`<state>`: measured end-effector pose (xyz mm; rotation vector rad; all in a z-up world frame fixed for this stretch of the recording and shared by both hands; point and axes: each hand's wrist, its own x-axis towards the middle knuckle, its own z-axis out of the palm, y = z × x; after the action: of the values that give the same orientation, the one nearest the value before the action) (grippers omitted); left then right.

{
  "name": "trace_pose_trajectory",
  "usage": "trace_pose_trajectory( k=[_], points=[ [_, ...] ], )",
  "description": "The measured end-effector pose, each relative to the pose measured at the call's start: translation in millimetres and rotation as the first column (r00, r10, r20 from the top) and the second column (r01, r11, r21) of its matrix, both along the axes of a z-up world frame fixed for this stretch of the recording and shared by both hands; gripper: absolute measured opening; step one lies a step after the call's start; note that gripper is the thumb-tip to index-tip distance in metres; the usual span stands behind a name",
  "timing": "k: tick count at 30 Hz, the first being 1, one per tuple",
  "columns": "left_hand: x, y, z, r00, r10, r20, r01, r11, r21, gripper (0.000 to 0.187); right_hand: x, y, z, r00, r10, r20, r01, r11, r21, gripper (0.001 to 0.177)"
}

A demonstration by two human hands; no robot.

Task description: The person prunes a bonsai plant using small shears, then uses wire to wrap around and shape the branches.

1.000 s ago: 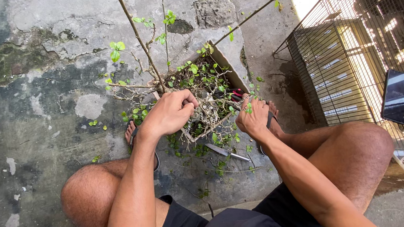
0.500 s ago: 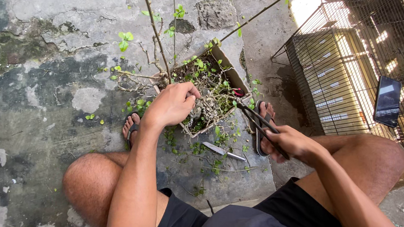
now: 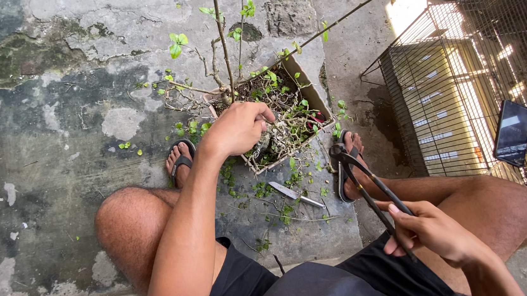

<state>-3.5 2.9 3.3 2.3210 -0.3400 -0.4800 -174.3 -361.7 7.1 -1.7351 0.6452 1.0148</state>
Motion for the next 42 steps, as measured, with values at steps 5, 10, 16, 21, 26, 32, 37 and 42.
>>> trace_pose_trajectory(
  k=[5,10,16,21,26,32,37,42],
  points=[
    [0,-7,-4,1.000,-0.019,0.015,0.019,1.000,0.010,0.027,-7,14,24,0.986,-0.142,-0.083,0.154,0.975,0.158,0.062],
    [3,-15,-14,0.997,-0.051,0.054,0.052,0.998,-0.031,0.028,-5,36,34,0.942,-0.271,-0.197,0.335,0.759,0.558,0.064],
    [5,-15,-17,0.995,-0.063,0.079,0.063,0.998,0.008,0.028,3,41,35,0.933,-0.273,-0.234,0.359,0.724,0.589,0.066],
    [4,-16,-13,0.995,-0.078,0.065,0.081,0.996,-0.034,0.028,6,38,26,0.949,-0.238,-0.206,0.313,0.774,0.550,0.066],
    [1,-22,-8,0.993,-0.111,0.047,0.113,0.993,-0.025,0.030,10,38,20,0.971,-0.182,-0.152,0.235,0.820,0.522,0.065],
    [1,-27,-14,0.981,-0.176,0.077,0.176,0.984,0.018,0.043,16,42,24,0.974,-0.192,-0.118,0.224,0.873,0.433,0.061],
    [2,-28,-18,0.982,-0.188,0.022,0.187,0.981,0.048,0.046,18,46,29,0.981,-0.165,-0.105,0.193,0.892,0.410,0.061],
    [2,-30,-20,0.978,-0.208,-0.029,0.209,0.975,0.071,0.053,17,47,33,0.994,-0.096,-0.050,0.107,0.933,0.345,0.061]
  ],
)
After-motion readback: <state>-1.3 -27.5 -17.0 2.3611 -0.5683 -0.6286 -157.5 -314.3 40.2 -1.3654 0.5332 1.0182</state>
